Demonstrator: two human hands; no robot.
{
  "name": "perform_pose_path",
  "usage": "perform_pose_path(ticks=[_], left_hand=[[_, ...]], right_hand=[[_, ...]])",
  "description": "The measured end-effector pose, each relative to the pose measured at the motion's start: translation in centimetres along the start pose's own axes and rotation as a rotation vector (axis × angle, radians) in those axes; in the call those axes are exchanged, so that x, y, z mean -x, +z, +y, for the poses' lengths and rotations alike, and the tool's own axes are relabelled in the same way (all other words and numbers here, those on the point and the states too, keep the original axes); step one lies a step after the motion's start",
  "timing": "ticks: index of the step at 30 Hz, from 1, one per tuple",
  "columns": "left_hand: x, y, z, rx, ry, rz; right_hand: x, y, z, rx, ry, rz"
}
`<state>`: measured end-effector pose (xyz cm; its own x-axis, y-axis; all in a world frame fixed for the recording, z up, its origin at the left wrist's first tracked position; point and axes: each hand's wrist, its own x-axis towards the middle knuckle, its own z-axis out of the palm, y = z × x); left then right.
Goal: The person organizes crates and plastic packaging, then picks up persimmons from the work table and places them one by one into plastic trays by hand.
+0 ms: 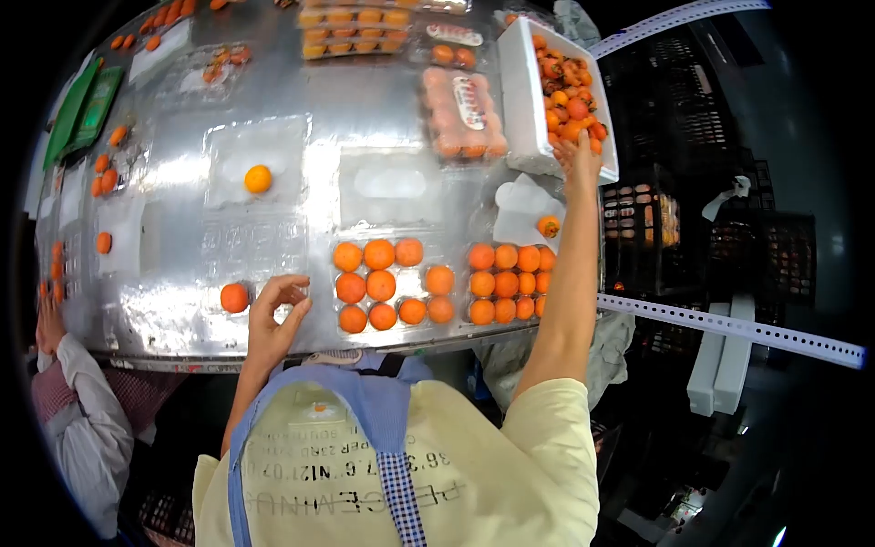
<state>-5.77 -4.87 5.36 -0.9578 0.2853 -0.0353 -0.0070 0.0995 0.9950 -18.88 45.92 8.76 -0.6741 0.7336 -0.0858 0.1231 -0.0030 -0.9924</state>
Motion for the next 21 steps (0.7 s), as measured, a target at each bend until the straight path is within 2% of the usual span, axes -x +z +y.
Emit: perform_pose_path(ticks=[3, 10, 12, 15, 21], left_hand=[[0.1, -0.4, -0.2, 0.037, -0.041, 0.038], [0.6, -1.0, -0.8, 0.095, -0.153, 0.065], [0.8, -0.9, -0.7, 0.099, -0.16, 0.061], [0.9, -0.8, -0.8, 0.1, -0.16, 0.046], [0.7, -0.3, -0.7, 0.091, -0.152, 0.016]], right_hand=[[6.2, 2.2, -0.5, 0.111, -0.079, -0.145], [19.7, 5.1, 6.1, 0.578, -0.299, -0.635], [22.0, 5.4, 6.8, 0.6, -0.247, -0.66], [23.7, 5.3, 7.9, 0.914, -0.498, -0.713], [24.9, 5.9, 8.3, 1.035, -0.687, -0.761]])
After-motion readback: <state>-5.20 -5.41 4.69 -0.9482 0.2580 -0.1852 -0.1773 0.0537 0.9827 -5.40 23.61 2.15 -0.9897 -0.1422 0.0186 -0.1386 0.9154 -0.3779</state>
